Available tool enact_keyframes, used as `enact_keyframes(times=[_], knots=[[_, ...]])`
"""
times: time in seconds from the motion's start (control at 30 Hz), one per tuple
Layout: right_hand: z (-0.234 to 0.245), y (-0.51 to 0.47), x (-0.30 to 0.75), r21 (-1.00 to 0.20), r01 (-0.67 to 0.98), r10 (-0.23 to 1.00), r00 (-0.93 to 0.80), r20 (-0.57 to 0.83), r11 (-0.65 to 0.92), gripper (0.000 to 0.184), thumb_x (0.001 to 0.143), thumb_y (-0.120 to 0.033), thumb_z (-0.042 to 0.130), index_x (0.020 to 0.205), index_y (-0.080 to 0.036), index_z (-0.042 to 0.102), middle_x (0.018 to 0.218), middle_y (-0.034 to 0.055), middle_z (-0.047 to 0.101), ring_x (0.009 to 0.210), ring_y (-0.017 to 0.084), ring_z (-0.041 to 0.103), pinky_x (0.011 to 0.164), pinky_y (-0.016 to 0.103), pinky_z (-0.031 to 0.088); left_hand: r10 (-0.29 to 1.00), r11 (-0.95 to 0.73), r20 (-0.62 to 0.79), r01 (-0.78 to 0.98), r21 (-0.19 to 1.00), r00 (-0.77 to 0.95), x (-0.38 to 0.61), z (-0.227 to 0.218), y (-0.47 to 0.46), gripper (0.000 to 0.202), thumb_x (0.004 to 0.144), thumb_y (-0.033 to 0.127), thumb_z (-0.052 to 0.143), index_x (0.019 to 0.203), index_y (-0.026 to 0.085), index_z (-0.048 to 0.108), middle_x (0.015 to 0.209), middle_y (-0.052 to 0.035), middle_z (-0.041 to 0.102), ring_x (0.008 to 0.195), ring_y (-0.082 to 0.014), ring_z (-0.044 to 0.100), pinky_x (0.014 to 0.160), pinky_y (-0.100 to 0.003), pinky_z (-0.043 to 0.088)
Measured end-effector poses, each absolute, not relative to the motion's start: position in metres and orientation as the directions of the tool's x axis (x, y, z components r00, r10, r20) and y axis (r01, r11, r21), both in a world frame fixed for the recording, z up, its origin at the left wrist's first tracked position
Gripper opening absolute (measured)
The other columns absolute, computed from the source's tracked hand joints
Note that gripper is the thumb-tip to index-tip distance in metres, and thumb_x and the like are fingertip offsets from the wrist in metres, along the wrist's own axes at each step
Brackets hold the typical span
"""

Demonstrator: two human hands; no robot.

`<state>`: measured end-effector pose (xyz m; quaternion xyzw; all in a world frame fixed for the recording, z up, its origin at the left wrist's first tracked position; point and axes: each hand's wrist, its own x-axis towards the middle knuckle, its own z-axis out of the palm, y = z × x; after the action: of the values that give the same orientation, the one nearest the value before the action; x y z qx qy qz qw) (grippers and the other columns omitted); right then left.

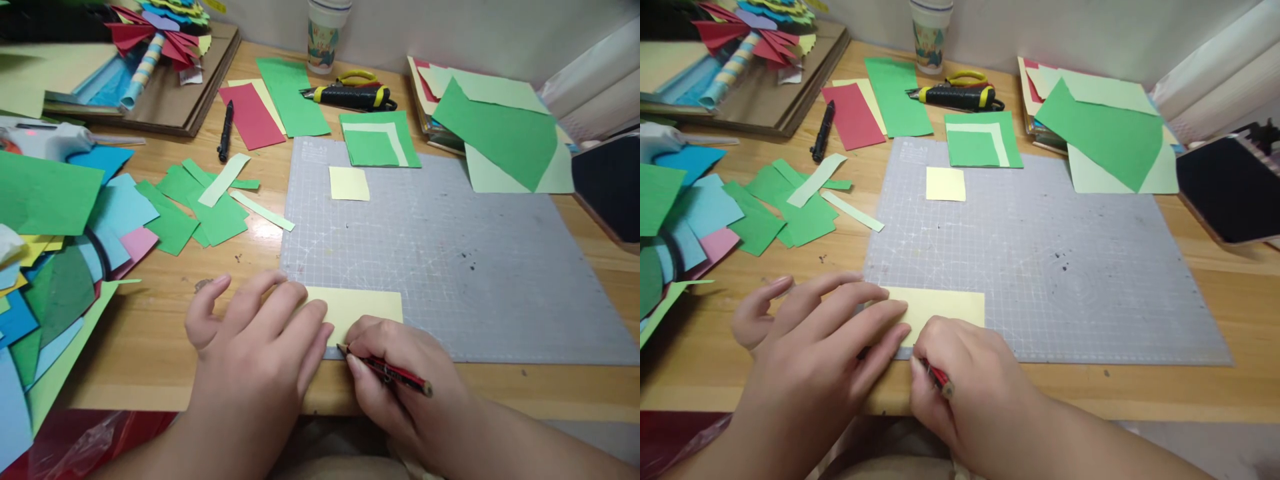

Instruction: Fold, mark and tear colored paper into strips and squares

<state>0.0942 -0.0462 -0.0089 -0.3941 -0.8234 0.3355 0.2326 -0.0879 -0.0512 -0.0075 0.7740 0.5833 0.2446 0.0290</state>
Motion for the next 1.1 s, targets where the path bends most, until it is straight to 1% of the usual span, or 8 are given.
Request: enact_keyframes(times=[0.23,0.37,0.47,0.57,0.73,0.9,1.0,1.1], knots=[[-0.0099,-0.0465,0.0964,-0.751,0.470,0.796,-0.593,0.121,0.464,0.016,0.085,-0.008,0.045,0.081,-0.023,0.042,0.069,-0.0018,0.056,0.059,0.011,0.049,0.055,0.025,0.041,0.913,-0.323,0.358,0.886,0.334,0.198,-0.0880,-0.0079,-0.0514,0.013,0.090,0.025,0.056,0.089,0.026,0.069,0.093,0.0017,0.073,0.103,-0.0259,0.061,0.094,-0.048,0.037],[-0.0089,-0.0465,0.0973,-0.775,0.464,0.816,-0.567,0.111,0.428,0.015,0.085,-0.009,0.046,0.086,-0.023,0.043,0.073,-0.0007,0.059,0.061,0.012,0.054,0.055,0.025,0.042,0.918,-0.319,0.344,0.880,0.352,0.196,-0.0880,-0.0075,-0.0509,0.012,0.089,0.025,0.057,0.089,0.026,0.069,0.093,0.0021,0.073,0.104,-0.0254,0.061,0.093,-0.046,0.041],[-0.0087,-0.0463,0.0965,-0.759,0.485,0.819,-0.564,0.107,0.434,0.015,0.084,-0.008,0.046,0.083,-0.023,0.044,0.072,-0.0005,0.059,0.061,0.012,0.053,0.055,0.026,0.042,0.918,-0.323,0.341,0.881,0.345,0.203,-0.0880,-0.0079,-0.0507,0.011,0.089,0.025,0.058,0.089,0.026,0.069,0.093,0.0022,0.072,0.104,-0.0254,0.061,0.092,-0.045,0.042],[-0.0101,-0.0464,0.0967,-0.751,0.482,0.807,-0.580,0.113,0.452,0.016,0.083,-0.008,0.046,0.079,-0.023,0.044,0.069,-0.0016,0.057,0.059,0.011,0.050,0.055,0.025,0.041,0.918,-0.319,0.343,0.886,0.337,0.200,-0.0879,-0.0081,-0.0510,0.011,0.088,0.025,0.058,0.090,0.026,0.069,0.093,0.0022,0.072,0.105,-0.0254,0.061,0.093,-0.046,0.041],[-0.0111,-0.0467,0.0977,-0.775,0.464,0.816,-0.568,0.110,0.428,0.015,0.084,-0.008,0.046,0.084,-0.023,0.044,0.071,-0.0013,0.057,0.060,0.011,0.051,0.055,0.025,0.042,0.917,-0.324,0.343,0.883,0.338,0.205,-0.0886,-0.0078,-0.0521,0.011,0.089,0.025,0.058,0.090,0.027,0.069,0.094,0.0019,0.072,0.105,-0.0258,0.060,0.094,-0.047,0.039],[-0.0065,-0.0444,0.0946,-0.759,0.482,0.812,-0.575,0.105,0.439,0.016,0.082,-0.008,0.045,0.077,-0.023,0.044,0.067,-0.0015,0.056,0.057,0.011,0.049,0.053,0.024,0.040,0.918,-0.334,0.326,0.882,0.332,0.225,-0.0897,-0.0084,-0.0516,0.012,0.089,0.025,0.056,0.091,0.026,0.068,0.093,0.0009,0.071,0.106,-0.0265,0.058,0.093,-0.046,0.037],[-0.0044,-0.0431,0.0946,-0.828,0.457,0.872,-0.483,0.077,0.327,0.013,0.082,-0.011,0.047,0.078,-0.023,0.046,0.066,-0.0020,0.056,0.057,0.012,0.052,0.051,0.024,0.041,0.922,-0.330,0.317,0.878,0.347,0.221,-0.0898,-0.0066,-0.0509,0.012,0.089,0.025,0.056,0.091,0.028,0.067,0.094,0.0016,0.071,0.105,-0.0258,0.058,0.095,-0.048,0.034],[-0.0047,-0.0411,0.0980,-0.954,0.267,0.957,-0.283,0.054,0.133,0.009,0.086,-0.016,0.049,0.082,-0.024,0.048,0.070,-0.0019,0.057,0.059,0.012,0.054,0.051,0.024,0.043,0.942,-0.303,0.267,0.860,0.411,0.204,-0.0911,-0.0026,-0.0496,0.010,0.089,0.026,0.057,0.090,0.031,0.066,0.095,0.0026,0.070,0.103,-0.0242,0.057,0.094,-0.046,0.034]])
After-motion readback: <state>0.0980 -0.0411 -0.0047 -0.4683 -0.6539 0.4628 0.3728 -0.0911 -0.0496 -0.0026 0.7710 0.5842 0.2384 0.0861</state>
